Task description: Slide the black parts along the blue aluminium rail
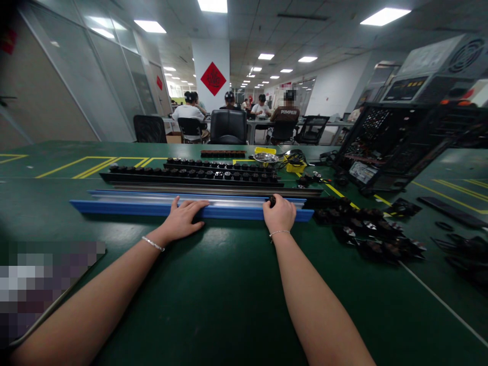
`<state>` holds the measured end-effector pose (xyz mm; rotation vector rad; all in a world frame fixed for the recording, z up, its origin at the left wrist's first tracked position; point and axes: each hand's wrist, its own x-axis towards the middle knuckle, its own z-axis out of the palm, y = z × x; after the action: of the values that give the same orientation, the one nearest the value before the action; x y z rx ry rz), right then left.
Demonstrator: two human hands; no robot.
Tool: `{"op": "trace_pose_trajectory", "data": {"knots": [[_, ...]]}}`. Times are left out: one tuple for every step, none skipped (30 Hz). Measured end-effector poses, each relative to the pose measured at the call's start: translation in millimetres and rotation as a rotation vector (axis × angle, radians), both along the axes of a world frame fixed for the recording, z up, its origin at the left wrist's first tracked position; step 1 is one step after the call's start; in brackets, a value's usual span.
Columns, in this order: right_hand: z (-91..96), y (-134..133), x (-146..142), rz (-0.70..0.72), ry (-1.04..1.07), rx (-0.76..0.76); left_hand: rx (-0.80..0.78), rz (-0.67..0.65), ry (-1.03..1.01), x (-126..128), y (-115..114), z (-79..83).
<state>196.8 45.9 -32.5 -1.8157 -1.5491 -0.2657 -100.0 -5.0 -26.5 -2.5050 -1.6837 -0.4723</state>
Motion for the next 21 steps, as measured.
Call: {"op": "trace_pose_trajectory", "data": {"knots": [[0.0,0.1,0.5,-0.005,0.002,0.000,0.000,0.001,0.000,-0.1,0.1,-0.2],[0.1,0.1,1.0,-0.012,0.003,0.001,-0.001,0.002,-0.001,-0.2,0.2,-0.3],[0.1,0.2,1.3,-0.017,0.003,0.000,-0.003,0.002,-0.001,-0.3,0.3,-0.4],[0.2,0.1,1.5,-0.020,0.002,-0.001,-0.005,0.002,-0.002,-0.5,0.3,-0.5],[0.4,0.1,1.5,-0.020,0.002,-0.002,-0.005,0.001,-0.002,-0.6,0.2,-0.5],[0.5,-0.1,1.5,-0.018,0.001,-0.002,-0.003,0.000,-0.002,-0.7,0.1,-0.5],[0.6,-0.2,1.4,-0.016,0.002,0.000,0.000,-0.003,-0.003,-0.8,0.0,-0.5],[0.7,-0.3,1.4,-0.015,0.002,0.001,0.004,-0.006,-0.004,-0.9,-0.2,-0.4],[0.8,-0.4,1.5,-0.015,0.004,0.003,0.008,-0.008,-0.005,-0.9,-0.4,-0.4],[0.9,-0.5,1.8,-0.016,0.005,0.006,0.010,-0.009,-0.006,-0.9,-0.5,-0.3],[1.0,-0.5,2.2,-0.019,0.007,0.008,0.009,-0.009,-0.006,-0.9,-0.5,-0.3],[1.1,-0.5,2.8,-0.022,0.008,0.008,0.008,-0.009,-0.007,-0.9,-0.5,-0.3],[1.2,-0.3,3.5,-0.025,0.009,0.007,0.007,-0.008,-0.007,-0.8,-0.4,-0.3],[1.4,-0.2,4.3,-0.029,0.009,0.005,0.007,-0.007,-0.007,-0.8,-0.3,-0.3],[1.5,0.0,5.1,-0.032,0.009,0.001,0.006,-0.007,-0.006,-0.8,-0.2,-0.3],[1.6,0.2,5.8,-0.036,0.010,-0.003,0.006,-0.006,-0.005,-0.7,0.0,-0.3],[1.6,0.4,6.4,-0.041,0.011,-0.006,0.005,-0.004,-0.003,-0.7,0.0,-0.3],[1.6,0.6,6.8,-0.045,0.012,-0.008,0.004,-0.003,-0.001,-0.7,0.1,-0.2],[1.6,0.7,7.1,-0.049,0.014,-0.010,0.001,-0.002,0.001,-0.7,0.0,-0.2],[1.6,0.8,7.3,-0.051,0.017,-0.011,-0.002,0.000,0.001,-0.7,-0.1,-0.1],[1.6,0.8,7.3,-0.052,0.019,-0.012,-0.004,0.001,0.000,-0.6,-0.2,0.0]]}}
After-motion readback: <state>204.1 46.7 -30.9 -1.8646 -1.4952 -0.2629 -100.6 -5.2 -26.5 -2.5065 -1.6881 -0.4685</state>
